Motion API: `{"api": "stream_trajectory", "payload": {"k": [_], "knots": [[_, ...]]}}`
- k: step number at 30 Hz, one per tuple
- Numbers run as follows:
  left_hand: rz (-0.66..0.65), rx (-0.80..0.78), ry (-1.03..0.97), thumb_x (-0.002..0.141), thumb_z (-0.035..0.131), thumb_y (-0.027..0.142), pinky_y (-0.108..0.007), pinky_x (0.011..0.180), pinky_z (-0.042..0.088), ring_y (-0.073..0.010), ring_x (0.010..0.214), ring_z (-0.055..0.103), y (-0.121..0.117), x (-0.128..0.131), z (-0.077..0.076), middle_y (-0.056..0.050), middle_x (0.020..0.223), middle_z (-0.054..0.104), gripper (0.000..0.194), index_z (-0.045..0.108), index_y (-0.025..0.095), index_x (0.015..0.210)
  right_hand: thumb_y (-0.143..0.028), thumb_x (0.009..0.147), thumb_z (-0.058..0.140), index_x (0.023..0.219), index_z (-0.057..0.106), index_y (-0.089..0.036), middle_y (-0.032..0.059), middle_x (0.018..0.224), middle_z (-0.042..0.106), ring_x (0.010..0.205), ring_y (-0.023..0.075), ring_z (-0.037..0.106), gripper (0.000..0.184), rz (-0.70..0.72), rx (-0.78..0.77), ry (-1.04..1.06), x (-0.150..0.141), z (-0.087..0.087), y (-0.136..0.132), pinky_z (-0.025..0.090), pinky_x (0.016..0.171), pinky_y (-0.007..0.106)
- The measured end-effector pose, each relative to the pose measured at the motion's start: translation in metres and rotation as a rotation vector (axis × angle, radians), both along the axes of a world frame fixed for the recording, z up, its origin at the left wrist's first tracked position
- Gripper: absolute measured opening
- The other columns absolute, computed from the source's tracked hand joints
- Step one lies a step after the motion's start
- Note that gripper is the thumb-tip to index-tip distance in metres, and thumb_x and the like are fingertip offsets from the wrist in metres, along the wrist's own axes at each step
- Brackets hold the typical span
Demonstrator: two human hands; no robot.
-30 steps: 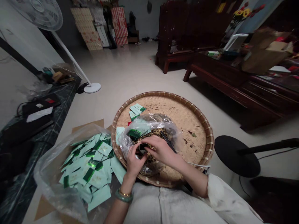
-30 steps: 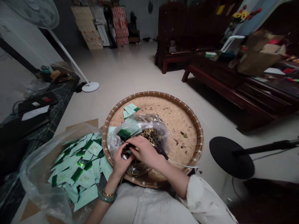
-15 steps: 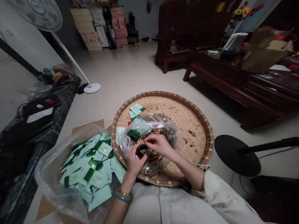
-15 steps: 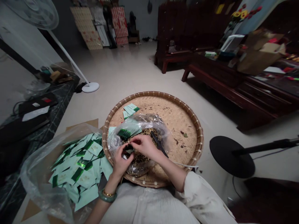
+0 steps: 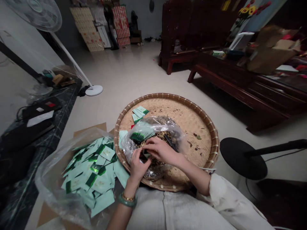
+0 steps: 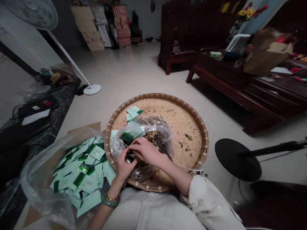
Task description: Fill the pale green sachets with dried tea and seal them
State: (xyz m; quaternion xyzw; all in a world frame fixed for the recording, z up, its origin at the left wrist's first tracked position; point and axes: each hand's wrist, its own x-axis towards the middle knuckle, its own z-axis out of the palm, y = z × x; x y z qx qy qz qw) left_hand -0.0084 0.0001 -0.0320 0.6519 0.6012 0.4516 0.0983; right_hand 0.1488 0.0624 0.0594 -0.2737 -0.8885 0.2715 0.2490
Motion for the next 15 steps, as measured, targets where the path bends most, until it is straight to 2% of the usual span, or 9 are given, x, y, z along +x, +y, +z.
{"api": "stream_trajectory", "payload": {"k": [4, 10, 13, 15], "knots": [[-0.018, -0.016, -0.007, 0.070, 0.064, 0.017, -0.037, 0.078, 0.053, -0.0227, 0.092, 0.062, 0.000, 0.001, 0.003, -0.009, 0.099, 0.065, 0.042, 0.056, 0.017, 0.110, -0.015, 0.089, 0.052, 0.094, 0.067, -0.016, 0.0068, 0.082, 0.064, 0.080, 0.0173, 0.055, 0.016, -0.028, 0.041, -0.015, 0.000, 0.000, 0.006, 0.046, 0.073, 0.029], [-0.025, 0.002, -0.012, 0.072, 0.066, 0.022, -0.038, 0.080, 0.053, -0.0236, 0.094, 0.062, 0.000, 0.000, 0.003, -0.010, 0.103, 0.065, 0.043, 0.055, 0.018, 0.114, -0.027, 0.088, 0.056, 0.098, 0.067, -0.018, 0.0080, 0.093, 0.061, 0.089, 0.0196, 0.051, 0.018, -0.066, 0.048, -0.056, 0.011, 0.012, -0.006, 0.046, 0.077, 0.032], [-0.044, 0.011, -0.011, 0.072, 0.068, 0.026, -0.039, 0.081, 0.052, -0.0244, 0.095, 0.062, 0.001, 0.000, 0.003, -0.010, 0.103, 0.066, 0.045, 0.055, 0.018, 0.114, -0.035, 0.083, 0.062, 0.101, 0.067, -0.019, 0.0097, 0.099, 0.058, 0.094, 0.0222, 0.048, 0.025, -0.084, 0.065, -0.105, 0.012, 0.010, -0.011, 0.046, 0.077, 0.034], [-0.041, 0.009, -0.009, 0.072, 0.066, 0.023, -0.039, 0.082, 0.052, -0.0238, 0.095, 0.062, 0.001, 0.000, 0.003, -0.010, 0.103, 0.066, 0.044, 0.055, 0.018, 0.114, -0.032, 0.082, 0.063, 0.094, 0.069, -0.019, 0.0093, 0.097, 0.058, 0.093, 0.0222, 0.047, 0.018, -0.112, 0.065, -0.102, 0.010, 0.005, -0.011, 0.046, 0.076, 0.034]]}}
